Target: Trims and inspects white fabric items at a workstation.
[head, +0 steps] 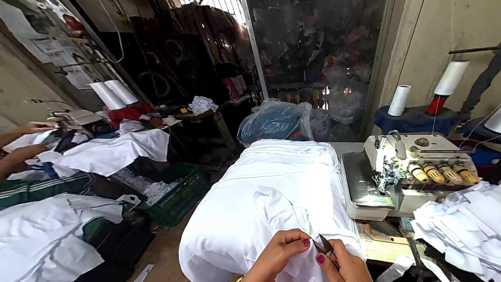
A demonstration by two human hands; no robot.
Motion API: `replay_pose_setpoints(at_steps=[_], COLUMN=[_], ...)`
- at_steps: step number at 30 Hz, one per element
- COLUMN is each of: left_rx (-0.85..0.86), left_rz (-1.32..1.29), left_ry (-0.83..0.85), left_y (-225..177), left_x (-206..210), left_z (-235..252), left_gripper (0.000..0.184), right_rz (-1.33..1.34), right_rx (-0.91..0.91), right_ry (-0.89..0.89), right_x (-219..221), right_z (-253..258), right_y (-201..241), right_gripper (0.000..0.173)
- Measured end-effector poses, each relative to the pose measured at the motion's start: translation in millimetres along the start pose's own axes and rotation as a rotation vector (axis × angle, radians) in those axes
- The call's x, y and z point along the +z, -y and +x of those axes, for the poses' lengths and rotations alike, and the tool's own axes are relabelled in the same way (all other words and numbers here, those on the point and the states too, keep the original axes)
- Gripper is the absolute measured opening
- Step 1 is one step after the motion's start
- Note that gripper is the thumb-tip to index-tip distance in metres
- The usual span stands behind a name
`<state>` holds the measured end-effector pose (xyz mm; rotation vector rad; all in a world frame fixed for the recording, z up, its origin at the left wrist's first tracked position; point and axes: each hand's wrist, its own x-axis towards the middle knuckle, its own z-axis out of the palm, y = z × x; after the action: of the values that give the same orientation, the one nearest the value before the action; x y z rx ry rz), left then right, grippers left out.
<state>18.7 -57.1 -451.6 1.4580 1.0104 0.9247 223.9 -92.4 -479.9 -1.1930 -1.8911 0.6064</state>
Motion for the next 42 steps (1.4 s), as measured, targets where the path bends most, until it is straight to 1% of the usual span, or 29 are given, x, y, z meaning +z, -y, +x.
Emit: replay_pose_setpoints(at_steps=[2,5,8,11,13,15,17,19,21,23,25,27,30,33,35,36,38,40,42], left_rx=[0.035,0.183,0.344,0.443,0.462,0.43,0.369,0.28,0.202,0.135,0.092,0.076,0.098,0.131,0.163,0.196,0.288,0.4,0.427], left_rz=[0.009,0.098,0.358,0.645,0.744,0.648,0.464,0.278,0.155,0.09,0.066,0.079,0.123,0.159,0.194,0.237,0.408,0.569,0.61], left_ry=[0.002,-0.007,-0.062,-0.068,-0.038,-0.052,-0.077,-0.056,-0.026,-0.016,-0.022,-0.018,0.007,0.025,0.033,0.031,0.004,-0.053,-0.038], left_y=[3,15,21,22,23,24,22,17,12,7,2,-1,-5,-6,-6,-6,-6,0,3], left_x=[2,5,9,14,17,17,12,7,6,6,6,7,9,10,10,11,13,18,18], left_z=[0,-1,-2,-6,-9,-10,-8,-7,-6,-6,-4,-3,-1,2,2,2,0,2,3], left_gripper=[0.017,0.019,0.025,0.024,0.024,0.024,0.023,0.021,0.019,0.017,0.017,0.017,0.018,0.019,0.02,0.02,0.024,0.028,0.032], right_rz=[0.028,0.104,0.235,0.327,0.302,0.247,0.24,0.235,0.269,0.313,0.327,0.307,0.251,0.119,0.045,0.016,-0.028,-0.077,-0.179], right_rx=[0.009,0.109,0.184,0.225,0.214,0.182,0.178,0.176,0.164,0.128,0.079,0.031,-0.007,-0.096,-0.164,-0.193,-0.228,-0.259,-0.312], right_ry=[-0.016,0.048,0.103,0.091,0.063,0.053,0.072,0.076,0.088,0.105,0.08,0.029,0.011,-0.009,0.012,0.013,-0.01,-0.075,-0.214], right_x=[3,1,0,-1,-5,-14,-26,-33,-35,-34,-29,-22,-16,-14,-16,-17,-19,-18,-16], right_z=[1,7,12,16,22,27,30,28,23,16,12,12,17,23,26,28,30,31,34], right_y=[-1,0,-1,-2,-2,-4,-6,-8,-11,-13,-12,-9,-6,-3,-2,-1,-1,-3,-13], right_gripper=[0.035,0.037,0.036,0.032,0.034,0.041,0.043,0.034,0.024,0.022,0.022,0.023,0.028,0.018,0.018,0.019,0.02,0.017,0.016])
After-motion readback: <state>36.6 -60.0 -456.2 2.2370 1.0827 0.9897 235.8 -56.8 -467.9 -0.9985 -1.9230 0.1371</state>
